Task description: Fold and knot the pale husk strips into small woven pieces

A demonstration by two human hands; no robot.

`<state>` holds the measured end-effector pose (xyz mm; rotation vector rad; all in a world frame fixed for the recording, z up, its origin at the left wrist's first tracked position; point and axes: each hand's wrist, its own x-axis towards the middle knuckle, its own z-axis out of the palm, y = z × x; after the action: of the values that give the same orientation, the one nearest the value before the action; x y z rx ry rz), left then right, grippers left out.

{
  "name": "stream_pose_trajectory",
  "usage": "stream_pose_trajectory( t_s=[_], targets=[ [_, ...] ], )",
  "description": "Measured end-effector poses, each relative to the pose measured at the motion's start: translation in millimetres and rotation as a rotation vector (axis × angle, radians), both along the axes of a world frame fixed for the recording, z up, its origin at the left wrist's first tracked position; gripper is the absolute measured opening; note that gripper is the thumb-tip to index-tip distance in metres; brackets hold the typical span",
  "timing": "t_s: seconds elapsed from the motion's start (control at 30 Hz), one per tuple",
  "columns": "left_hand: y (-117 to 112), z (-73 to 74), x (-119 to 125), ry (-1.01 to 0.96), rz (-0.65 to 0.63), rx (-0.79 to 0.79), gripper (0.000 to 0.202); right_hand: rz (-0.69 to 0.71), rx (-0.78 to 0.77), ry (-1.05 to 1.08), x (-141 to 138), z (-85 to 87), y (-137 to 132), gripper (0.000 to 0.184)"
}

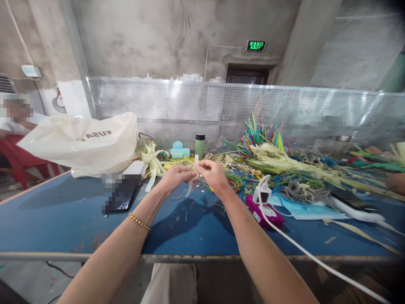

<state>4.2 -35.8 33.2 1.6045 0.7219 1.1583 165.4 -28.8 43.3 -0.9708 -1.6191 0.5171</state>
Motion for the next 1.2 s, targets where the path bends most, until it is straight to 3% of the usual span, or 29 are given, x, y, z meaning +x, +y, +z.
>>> stream_pose_trajectory(
  t_s=[0.23, 0.33, 0.47, 0.7, 0.93, 1.2],
  targets=[
    [1, 1.3, 0, -0.101, 0.043, -0.045, 0.023, 0.004, 0.036, -0.160, 4, 1.6, 1, 0.032],
    [2, 2.2, -2, -0.120, 0.064, -0.054, 0.023, 0.075, -0.045, -0.246, 5, 0.2, -1, 0.030],
    [3, 2.4, -4, -0.109, 0.090, -0.064, 0.024, 0.142, -0.142, -0.205, 4, -0.4, -6, 0.022],
    [5, 2.4, -6, -0.187, -0.047, -0.103, 0.030, 0.145, -0.040, -0.219, 6, 5.6, -9, 0.027],
    [6, 2.2, -9, -0.183, -0.110, -0.167, 0.033, 0.215, -0.071, -0.216, 10, 6.7, -9, 0.025],
    [2, 5.4, -9, -0.140, -0.136, -0.150, 0.033, 0.116, -0.029, -0.236, 10, 4.5, -4, 0.020]
  ],
)
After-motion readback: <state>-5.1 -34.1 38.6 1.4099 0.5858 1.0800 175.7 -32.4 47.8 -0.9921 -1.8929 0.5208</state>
